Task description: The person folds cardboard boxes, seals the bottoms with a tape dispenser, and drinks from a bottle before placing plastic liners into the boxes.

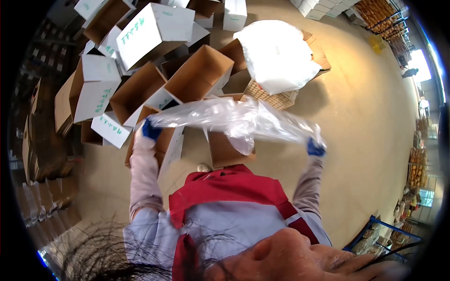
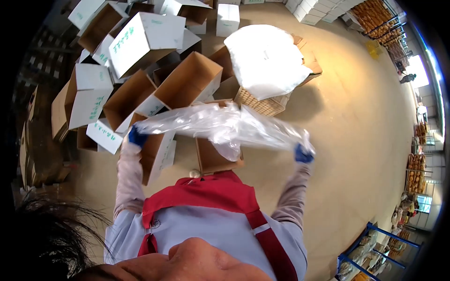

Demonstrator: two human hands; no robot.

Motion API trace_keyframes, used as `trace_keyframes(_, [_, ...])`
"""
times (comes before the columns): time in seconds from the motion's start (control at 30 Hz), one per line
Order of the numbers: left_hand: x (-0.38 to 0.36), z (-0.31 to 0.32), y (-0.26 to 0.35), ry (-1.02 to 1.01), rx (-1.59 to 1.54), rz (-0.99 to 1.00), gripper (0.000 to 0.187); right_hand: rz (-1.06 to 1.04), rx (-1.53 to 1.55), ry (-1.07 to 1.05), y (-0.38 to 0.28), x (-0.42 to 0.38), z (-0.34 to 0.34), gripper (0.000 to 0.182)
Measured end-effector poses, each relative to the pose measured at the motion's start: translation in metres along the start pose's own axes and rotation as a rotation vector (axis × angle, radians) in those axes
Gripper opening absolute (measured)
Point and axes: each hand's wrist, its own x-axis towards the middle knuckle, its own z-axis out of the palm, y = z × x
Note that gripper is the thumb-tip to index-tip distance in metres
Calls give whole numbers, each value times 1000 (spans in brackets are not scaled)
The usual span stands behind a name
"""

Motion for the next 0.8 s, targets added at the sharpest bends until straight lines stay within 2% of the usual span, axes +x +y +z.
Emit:
trace_keyframes(0.03, [-14, -42, 18, 199, 167, 19, 31, -11, -52, 169, 56, -2, -27, 22])
trace_keyframes(0.07, [-35, -30, 30, 517, 189, 50, 32, -13, -106, 344, 112, -4, -55, 19])
trace_keyframes(0.1, [-52, -46, 54, 10, 225, 57, 35, -6, -156, 513, 157, -9, -89, 19])
trace_keyframes(0.13, [-72, -58, 71, 372, 141, 107, 32, 222, -161, 439, 194, -11, -138, 19])
trace_keyframes(0.17, [-89, -55, 88, 730, 63, 179, 30, 338, -161, 398, 188, -10, -185, 19])
trace_keyframes(0.2, [-93, 2, 93, 866, 281, 260, 28, 453, -164, 352, 182, -8, -231, 20])
trace_keyframes(0.27, [-81, 74, 90, 1017, 437, 284, 25, 473, 1011, 1421, 116, 22, -282, 26])
trace_keyframes(0.3, [-91, 52, 87, 773, 778, 239, 27, 333, 1015, 1588, 93, 55, -294, 26])
trace_keyframes(0.33, [-80, 42, 83, 618, 852, 171, 28, 207, 914, 1455, 66, 85, -281, 26])
trace_keyframes(0.37, [-70, 33, 78, 458, 921, 113, 29, 7, 779, 1169, 37, 119, -249, 25])
trace_keyframes(0.4, [-46, 63, 52, 425, 747, 49, 29, -183, 713, 815, 2, 157, -211, 25])
trace_keyframes(0.43, [-23, 108, 25, 408, 711, 13, 24, -334, 688, 419, -44, 197, -171, 25])
trace_keyframes(0.47, [-4, 154, 2, 382, 680, -25, 19, -415, 660, 48, -87, 234, -125, 25])
trace_keyframes(0.5, [6, 189, -13, 246, 636, -92, 21, -468, 675, -218, -123, 258, -83, 25])
trace_keyframes(0.53, [14, 220, -27, 113, 587, -144, 23, -448, 484, 32, -150, 230, -83, 19])
trace_keyframes(0.6, [5, 258, -45, 120, 563, -181, 25, -301, 1151, -436, -167, 219, -76, 16])
trace_keyframes(0.63, [-1, 252, -46, 72, 640, -214, 25, -208, 1320, -568, -169, 206, -79, 16])
trace_keyframes(0.67, [-8, 265, -48, 74, 637, -256, 25, -150, 1243, -619, -170, 197, -78, 18])
trace_keyframes(0.73, [-19, 256, -53, 73, 732, -275, 27, -260, 1054, -752, -155, 201, -64, 18])
trace_keyframes(0.77, [-20, 256, -54, 47, 729, -303, 33, -267, 1043, -744, -156, 200, -66, 18])
trace_keyframes(0.8, [-18, 253, -56, 49, 716, -294, 33, -256, 1034, -585, -155, 197, -66, 23])
